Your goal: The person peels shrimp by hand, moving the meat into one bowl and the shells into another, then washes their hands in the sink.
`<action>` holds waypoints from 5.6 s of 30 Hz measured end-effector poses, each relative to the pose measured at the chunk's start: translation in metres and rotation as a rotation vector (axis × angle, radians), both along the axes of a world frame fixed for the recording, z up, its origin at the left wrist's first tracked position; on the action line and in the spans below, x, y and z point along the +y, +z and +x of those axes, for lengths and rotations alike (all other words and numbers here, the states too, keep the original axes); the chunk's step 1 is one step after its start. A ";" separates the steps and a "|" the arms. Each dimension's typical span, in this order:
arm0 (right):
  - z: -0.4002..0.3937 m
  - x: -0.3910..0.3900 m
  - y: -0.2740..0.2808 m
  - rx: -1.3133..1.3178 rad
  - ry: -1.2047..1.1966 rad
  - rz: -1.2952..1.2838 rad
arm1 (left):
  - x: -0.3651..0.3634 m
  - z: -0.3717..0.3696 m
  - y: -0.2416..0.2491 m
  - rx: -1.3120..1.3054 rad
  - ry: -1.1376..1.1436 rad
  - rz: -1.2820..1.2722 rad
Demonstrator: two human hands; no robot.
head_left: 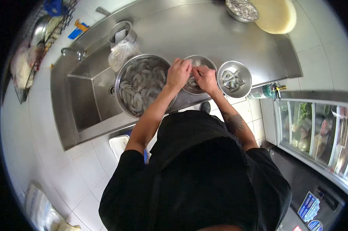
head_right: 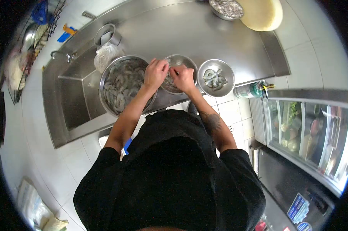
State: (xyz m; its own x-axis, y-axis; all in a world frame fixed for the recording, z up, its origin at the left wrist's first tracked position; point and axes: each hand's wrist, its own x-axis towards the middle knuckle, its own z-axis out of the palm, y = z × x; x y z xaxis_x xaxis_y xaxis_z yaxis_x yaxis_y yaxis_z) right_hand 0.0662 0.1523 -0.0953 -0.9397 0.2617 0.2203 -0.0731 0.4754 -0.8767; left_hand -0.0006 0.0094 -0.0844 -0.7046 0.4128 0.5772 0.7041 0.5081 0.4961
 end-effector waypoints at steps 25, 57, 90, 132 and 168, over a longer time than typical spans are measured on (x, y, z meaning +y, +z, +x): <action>0.031 0.083 0.033 -0.019 0.566 0.154 | -0.001 -0.011 0.037 -1.041 -0.551 0.003; 0.041 0.048 0.077 -0.108 0.073 -0.292 | 0.009 0.007 0.070 -1.437 -0.450 0.512; 0.075 0.148 0.050 -0.112 -0.020 -0.868 | -0.009 -0.010 0.090 -1.688 -0.577 0.225; 0.033 0.034 0.053 -0.394 0.016 -1.244 | -0.010 0.033 0.058 -0.560 -0.428 -0.008; 0.048 0.040 0.053 -0.444 0.010 -1.203 | 0.006 0.047 0.054 -0.409 -0.453 -0.014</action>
State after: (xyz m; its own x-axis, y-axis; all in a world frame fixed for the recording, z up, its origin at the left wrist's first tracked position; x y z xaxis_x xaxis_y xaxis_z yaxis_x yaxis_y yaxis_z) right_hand 0.1147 0.1922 -0.0423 -0.8746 0.0688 -0.4800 0.3358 -0.6282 -0.7019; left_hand 0.0467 0.0155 -0.0302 -0.6206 0.7289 0.2891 0.6056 0.2114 0.7672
